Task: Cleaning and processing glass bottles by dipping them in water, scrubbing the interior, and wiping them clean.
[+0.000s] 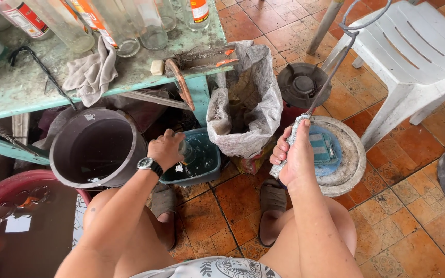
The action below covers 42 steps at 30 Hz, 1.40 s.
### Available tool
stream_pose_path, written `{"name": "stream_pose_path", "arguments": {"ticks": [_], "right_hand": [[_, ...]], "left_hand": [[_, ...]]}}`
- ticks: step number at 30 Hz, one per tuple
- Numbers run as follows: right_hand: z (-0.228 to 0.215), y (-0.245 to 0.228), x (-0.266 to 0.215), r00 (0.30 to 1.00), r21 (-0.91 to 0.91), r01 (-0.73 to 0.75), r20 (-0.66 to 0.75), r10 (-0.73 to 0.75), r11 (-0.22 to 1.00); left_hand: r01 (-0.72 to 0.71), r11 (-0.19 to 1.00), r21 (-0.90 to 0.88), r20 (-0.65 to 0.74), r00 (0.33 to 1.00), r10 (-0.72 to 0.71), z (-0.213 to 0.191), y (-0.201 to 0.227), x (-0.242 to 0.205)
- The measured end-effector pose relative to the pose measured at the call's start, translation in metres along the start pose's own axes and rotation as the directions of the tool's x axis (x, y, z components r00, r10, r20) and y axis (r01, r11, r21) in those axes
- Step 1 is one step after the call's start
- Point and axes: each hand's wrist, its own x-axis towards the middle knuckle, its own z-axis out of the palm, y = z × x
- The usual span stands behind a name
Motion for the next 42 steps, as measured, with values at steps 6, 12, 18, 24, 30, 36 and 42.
{"name": "stream_pose_path", "arguments": {"ticks": [6, 12, 18, 24, 30, 36, 42], "right_hand": [[-0.011, -0.002, 0.003, 0.995, -0.104, 0.086, -0.037, -0.090, 0.991], [-0.027, -0.029, -0.001, 0.952, -0.336, 0.232, -0.117, -0.285, 0.913], [-0.098, -0.043, 0.033, 0.851, -0.554, 0.313, -0.197, -0.487, 0.772], [-0.160, -0.030, 0.040, 0.851, -0.669, 0.119, -0.312, -0.422, 0.734], [-0.137, -0.023, 0.007, 0.905, -0.741, -0.130, -0.359, -0.226, 0.658], [-0.175, 0.019, 0.063, 0.903, -0.930, -0.167, -0.277, -0.328, 0.326], [-0.165, 0.034, 0.092, 0.907, -0.955, -0.118, -0.216, -0.362, 0.273]], "left_hand": [[-0.048, 0.994, -0.093, -0.166, 0.986, 0.032, -0.069, 0.001, -0.057], [0.034, 0.936, -0.350, -0.158, 0.983, -0.095, -0.079, -0.017, -0.064], [0.037, 0.929, -0.368, -0.197, 0.973, -0.117, -0.082, -0.025, -0.065], [0.104, 0.931, -0.349, -0.129, 0.979, -0.157, -0.098, -0.027, -0.063], [0.201, 0.932, -0.302, 0.038, 0.979, -0.199, -0.122, -0.020, -0.066], [0.206, 0.941, -0.270, 0.026, 0.978, -0.207, -0.113, -0.025, -0.062], [0.190, 0.947, -0.258, 0.006, 0.981, -0.195, -0.108, -0.026, -0.059]]}}
